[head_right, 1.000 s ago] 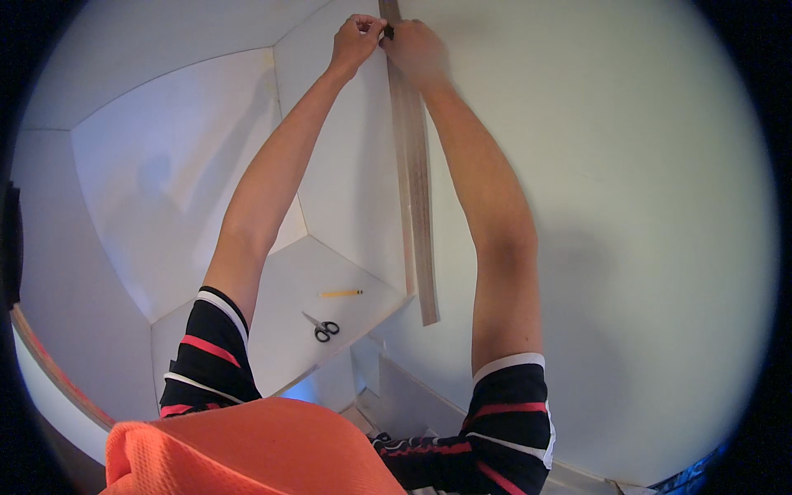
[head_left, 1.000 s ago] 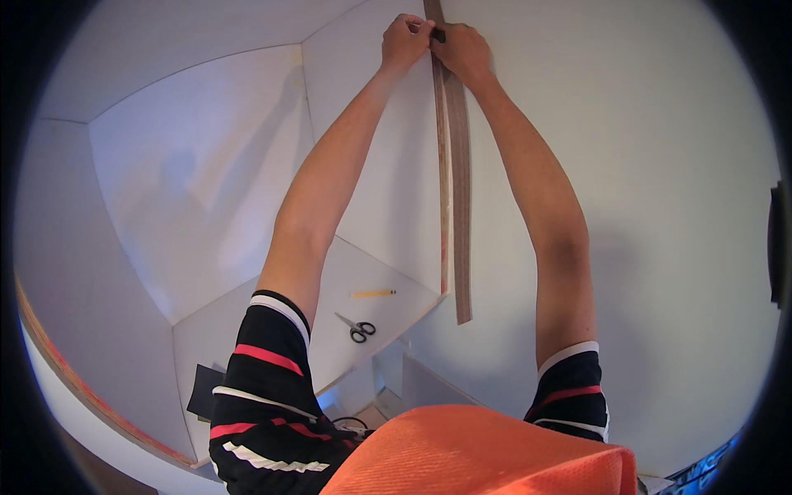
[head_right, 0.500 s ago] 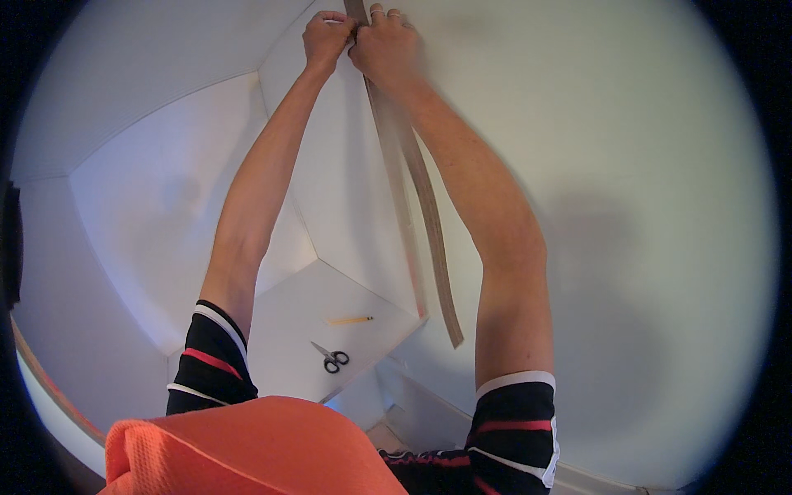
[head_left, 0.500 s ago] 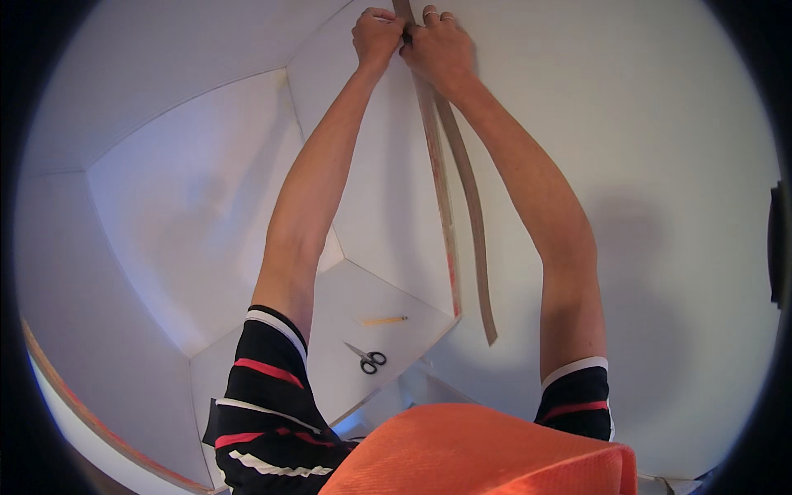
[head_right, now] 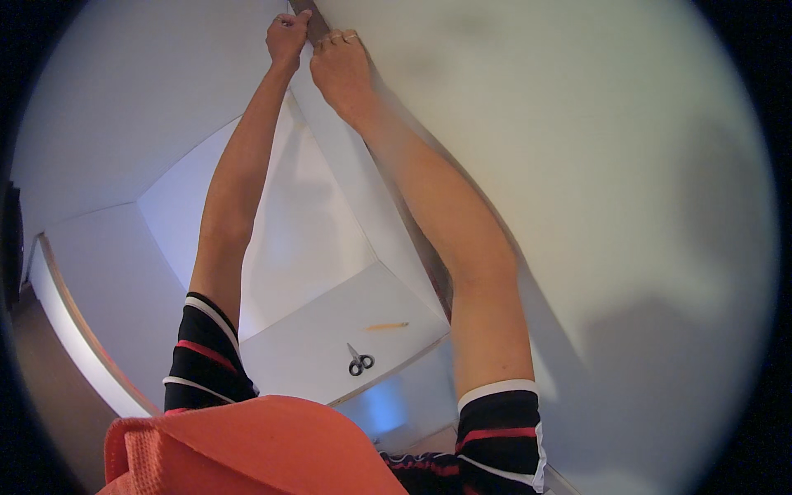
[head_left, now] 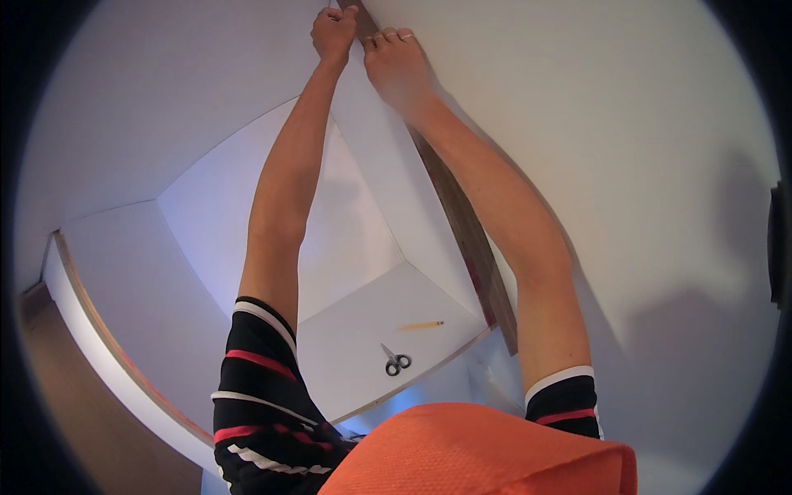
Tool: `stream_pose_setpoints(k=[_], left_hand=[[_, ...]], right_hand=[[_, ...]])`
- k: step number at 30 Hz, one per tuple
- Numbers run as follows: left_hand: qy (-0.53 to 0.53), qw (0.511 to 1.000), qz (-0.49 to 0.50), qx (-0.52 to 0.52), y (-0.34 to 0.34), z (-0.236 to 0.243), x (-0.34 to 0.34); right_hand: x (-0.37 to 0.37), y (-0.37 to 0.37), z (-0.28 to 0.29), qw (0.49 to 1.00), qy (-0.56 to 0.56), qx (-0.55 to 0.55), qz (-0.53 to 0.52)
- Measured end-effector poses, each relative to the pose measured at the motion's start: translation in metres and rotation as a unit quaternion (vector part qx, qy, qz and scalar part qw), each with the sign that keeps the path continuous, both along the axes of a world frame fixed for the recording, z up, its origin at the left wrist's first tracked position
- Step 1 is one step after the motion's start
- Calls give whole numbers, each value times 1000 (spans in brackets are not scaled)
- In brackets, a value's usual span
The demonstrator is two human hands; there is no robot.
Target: The person measures and cuts thin wooden strips to fit along the edges of a white cabinet. They repeatedly place the strips against the cabinet edge, trim them with scissors, and reposition them to achieve a fit.
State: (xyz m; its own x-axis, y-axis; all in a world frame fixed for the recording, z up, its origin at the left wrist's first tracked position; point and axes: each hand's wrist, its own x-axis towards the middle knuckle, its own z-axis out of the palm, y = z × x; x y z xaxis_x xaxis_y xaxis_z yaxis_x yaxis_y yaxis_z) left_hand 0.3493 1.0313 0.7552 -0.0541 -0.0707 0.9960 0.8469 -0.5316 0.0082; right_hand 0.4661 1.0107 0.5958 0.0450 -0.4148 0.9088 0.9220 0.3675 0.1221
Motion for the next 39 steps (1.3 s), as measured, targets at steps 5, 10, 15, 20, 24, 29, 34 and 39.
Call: stream_pose_setpoints(k=[5, 10, 15, 20, 24, 29, 34, 39], left_hand=[[-24, 1000, 4, -13, 22, 29, -9], [-105, 987, 90, 81, 41, 67, 5], [-112, 991, 42, 65, 18, 78, 18], [-52, 983, -175, -32, -3, 82, 15], [-26, 920, -389, -35, -13, 85, 25], [-153, 918, -366, -21, -30, 69, 49], [-139, 896, -404, -118, -34, 64, 45], [-144, 899, -393, -128, -25, 66, 41]], right_hand=[[-4, -12, 1, 1000, -1, -13, 28], [4, -44, -1, 984, -32, -129, 117], [16, -66, -5, 982, -35, -125, 135], [17, -71, -11, 978, -17, -137, 159], [16, -81, -4, 969, -18, -183, 164], [19, -83, -5, 960, -13, -199, 198], [13, -60, -10, 954, -10, -207, 216], [7, -49, -9, 946, -8, -198, 257]])
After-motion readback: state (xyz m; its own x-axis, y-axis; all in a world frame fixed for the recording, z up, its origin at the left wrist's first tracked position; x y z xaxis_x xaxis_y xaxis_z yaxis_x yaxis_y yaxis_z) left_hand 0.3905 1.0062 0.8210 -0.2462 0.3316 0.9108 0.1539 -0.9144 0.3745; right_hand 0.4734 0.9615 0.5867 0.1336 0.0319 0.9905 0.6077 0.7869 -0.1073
